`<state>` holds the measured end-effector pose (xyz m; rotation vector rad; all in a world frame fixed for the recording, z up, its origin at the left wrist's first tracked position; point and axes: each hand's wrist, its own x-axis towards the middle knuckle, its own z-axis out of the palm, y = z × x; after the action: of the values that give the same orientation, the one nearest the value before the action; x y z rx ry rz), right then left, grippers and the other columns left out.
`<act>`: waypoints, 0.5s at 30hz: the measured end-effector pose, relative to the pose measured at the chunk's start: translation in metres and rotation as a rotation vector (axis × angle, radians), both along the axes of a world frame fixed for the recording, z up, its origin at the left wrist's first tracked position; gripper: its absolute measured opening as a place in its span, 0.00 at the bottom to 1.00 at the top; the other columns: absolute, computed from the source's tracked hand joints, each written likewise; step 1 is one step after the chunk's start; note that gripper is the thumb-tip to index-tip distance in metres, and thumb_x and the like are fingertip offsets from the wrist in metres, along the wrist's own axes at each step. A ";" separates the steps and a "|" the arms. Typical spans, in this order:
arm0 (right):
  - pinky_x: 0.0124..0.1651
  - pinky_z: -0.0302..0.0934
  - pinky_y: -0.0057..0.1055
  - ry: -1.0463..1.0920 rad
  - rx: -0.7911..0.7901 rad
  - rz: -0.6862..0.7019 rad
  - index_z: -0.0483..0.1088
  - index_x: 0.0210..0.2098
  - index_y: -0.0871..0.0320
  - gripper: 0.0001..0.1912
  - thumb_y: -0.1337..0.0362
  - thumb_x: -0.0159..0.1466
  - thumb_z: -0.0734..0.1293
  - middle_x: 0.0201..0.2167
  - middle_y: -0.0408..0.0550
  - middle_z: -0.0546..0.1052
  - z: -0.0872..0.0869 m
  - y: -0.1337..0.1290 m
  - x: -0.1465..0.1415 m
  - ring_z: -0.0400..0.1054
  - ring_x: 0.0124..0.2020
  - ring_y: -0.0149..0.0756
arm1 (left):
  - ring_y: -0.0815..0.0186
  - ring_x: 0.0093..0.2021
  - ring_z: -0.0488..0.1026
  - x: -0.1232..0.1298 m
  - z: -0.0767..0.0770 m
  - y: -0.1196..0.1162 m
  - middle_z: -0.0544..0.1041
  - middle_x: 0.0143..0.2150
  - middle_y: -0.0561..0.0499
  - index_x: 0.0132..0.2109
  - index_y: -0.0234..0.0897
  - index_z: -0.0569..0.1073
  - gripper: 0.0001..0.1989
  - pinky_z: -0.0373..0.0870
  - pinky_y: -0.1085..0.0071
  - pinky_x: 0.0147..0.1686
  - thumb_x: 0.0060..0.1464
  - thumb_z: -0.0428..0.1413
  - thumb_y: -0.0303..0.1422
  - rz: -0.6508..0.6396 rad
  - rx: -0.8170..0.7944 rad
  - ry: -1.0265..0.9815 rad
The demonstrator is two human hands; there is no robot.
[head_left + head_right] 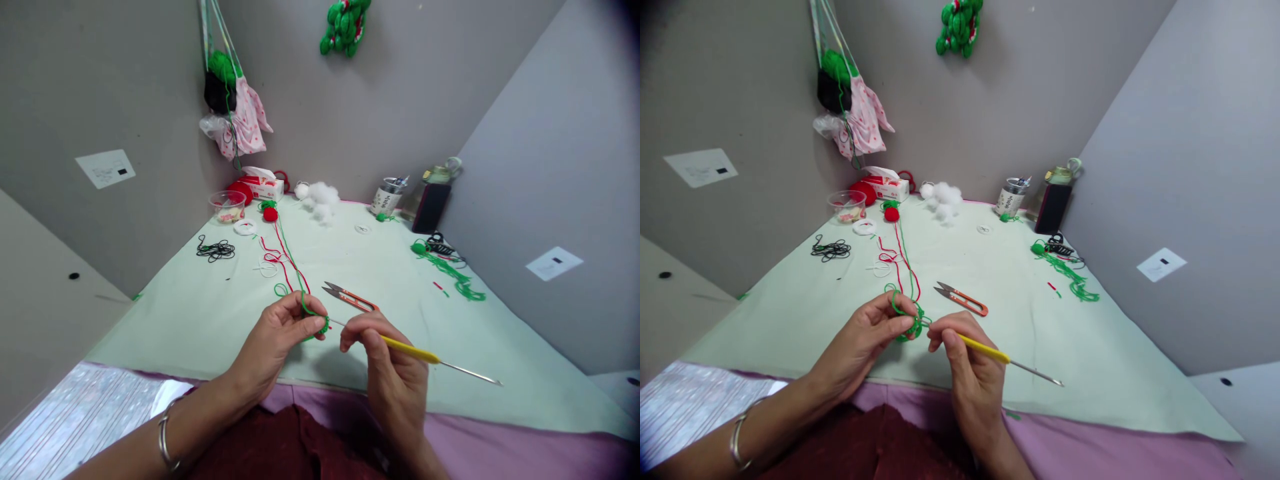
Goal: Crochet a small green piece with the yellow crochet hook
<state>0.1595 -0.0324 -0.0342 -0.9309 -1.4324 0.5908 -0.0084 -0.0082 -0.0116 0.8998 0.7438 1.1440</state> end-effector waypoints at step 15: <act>0.42 0.66 0.30 -0.041 0.025 -0.016 0.77 0.36 0.52 0.14 0.65 0.76 0.62 0.28 0.40 0.77 0.003 -0.002 0.000 0.72 0.34 0.32 | 0.68 0.37 0.73 -0.003 -0.003 0.003 0.76 0.36 0.54 0.39 0.38 0.82 0.09 0.70 0.70 0.42 0.53 0.71 0.34 -0.018 0.001 0.009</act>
<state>0.1591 -0.0342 -0.0309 -0.9391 -1.4642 0.5437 -0.0114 -0.0054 -0.0144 0.9114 0.7410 1.1259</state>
